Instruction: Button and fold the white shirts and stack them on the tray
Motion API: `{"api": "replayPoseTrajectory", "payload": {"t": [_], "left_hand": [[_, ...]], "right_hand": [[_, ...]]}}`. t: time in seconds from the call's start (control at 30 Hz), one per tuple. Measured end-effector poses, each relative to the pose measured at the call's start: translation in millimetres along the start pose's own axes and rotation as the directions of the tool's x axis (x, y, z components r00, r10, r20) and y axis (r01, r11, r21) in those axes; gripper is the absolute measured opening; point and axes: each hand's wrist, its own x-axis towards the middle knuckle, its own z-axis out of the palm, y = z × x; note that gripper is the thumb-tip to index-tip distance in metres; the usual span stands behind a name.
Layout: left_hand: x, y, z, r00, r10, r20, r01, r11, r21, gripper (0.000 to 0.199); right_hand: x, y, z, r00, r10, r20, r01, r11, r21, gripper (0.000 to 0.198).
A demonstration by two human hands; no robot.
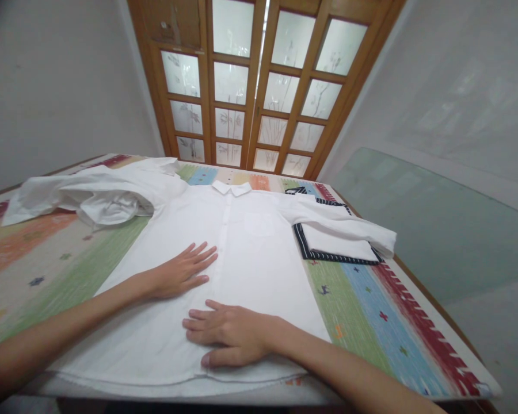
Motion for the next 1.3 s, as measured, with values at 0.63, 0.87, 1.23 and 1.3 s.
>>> {"api": "replayPoseTrajectory", "payload": {"t": [0.63,0.87,1.23,1.3], "left_hand": [[-33,48,-32,0.999,-0.003,-0.049,-0.016,0.922,-0.388,0.017],[-17,52,-20,0.992,-0.091,-0.082,0.057,0.936,-0.348,0.017],[-12,59,-12,0.983,-0.122,-0.14,0.055,0.913,-0.405,0.023],[-10,62,-11,0.98,-0.14,-0.145,0.068,0.907,-0.415,0.023]], "right_hand": [[41,24,-5,0.609,0.634,-0.477,-0.731,0.682,-0.027,0.017],[40,22,-9,0.556,0.668,-0.494,-0.712,0.69,0.13,0.014],[11,36,-2,0.59,0.768,-0.248,-0.443,0.565,0.697,0.007],[10,37,-1,0.595,0.769,-0.233,-0.42,0.544,0.726,0.007]]}}
